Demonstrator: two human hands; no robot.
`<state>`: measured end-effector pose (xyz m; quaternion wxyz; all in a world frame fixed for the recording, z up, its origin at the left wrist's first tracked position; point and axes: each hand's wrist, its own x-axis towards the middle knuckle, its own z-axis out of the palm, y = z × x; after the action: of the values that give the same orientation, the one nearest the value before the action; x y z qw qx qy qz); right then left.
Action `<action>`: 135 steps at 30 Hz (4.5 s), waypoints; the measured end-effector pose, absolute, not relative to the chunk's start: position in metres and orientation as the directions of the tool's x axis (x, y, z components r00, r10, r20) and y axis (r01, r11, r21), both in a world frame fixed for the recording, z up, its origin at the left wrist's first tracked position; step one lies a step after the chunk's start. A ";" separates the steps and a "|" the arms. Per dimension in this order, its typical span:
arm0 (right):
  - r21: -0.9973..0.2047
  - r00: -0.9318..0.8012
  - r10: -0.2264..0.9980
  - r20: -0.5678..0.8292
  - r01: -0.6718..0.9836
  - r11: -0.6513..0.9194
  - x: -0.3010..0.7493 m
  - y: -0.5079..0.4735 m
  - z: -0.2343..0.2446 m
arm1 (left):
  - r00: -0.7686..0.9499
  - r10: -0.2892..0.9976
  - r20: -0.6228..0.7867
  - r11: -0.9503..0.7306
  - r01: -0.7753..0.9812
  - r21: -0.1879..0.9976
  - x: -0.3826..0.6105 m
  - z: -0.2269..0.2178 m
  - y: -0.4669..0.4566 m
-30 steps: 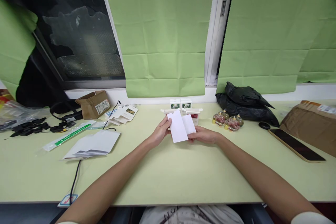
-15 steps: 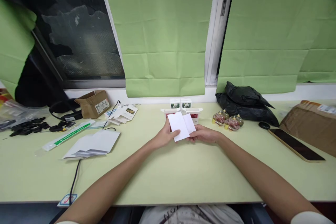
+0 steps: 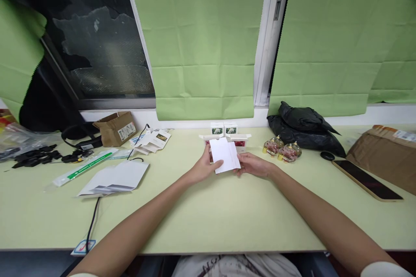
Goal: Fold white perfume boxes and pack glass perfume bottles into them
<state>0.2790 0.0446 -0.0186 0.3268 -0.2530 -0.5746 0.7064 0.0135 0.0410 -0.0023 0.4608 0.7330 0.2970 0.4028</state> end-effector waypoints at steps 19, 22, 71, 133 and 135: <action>-0.970 -0.450 0.861 0.236 -0.054 0.237 0.259 0.050 -0.022 | 0.494 0.823 0.280 -0.374 0.100 0.922 0.018 -0.005 0.036; -0.964 -0.420 0.870 0.256 -0.051 0.259 0.257 0.049 -0.020 | 0.493 0.835 0.244 -0.340 0.114 0.933 0.018 -0.008 0.038; -0.980 -0.366 0.910 0.196 -0.106 0.169 0.262 0.052 -0.022 | 0.519 0.830 0.205 -0.258 0.031 0.966 0.013 0.000 0.044; -0.750 -0.092 0.825 0.557 0.372 0.547 0.249 0.030 -0.010 | -0.058 0.645 0.762 -0.639 0.505 0.580 -0.009 0.007 0.052; -0.732 -0.052 0.805 0.591 0.384 0.562 0.249 0.029 -0.010 | -0.095 0.678 0.729 -0.599 0.503 0.623 -0.014 0.002 0.062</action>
<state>0.2495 0.0293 -0.0097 0.5412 -0.4256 -0.6987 0.1943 -0.0137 0.0624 0.0025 0.0736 0.6686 0.4415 0.5938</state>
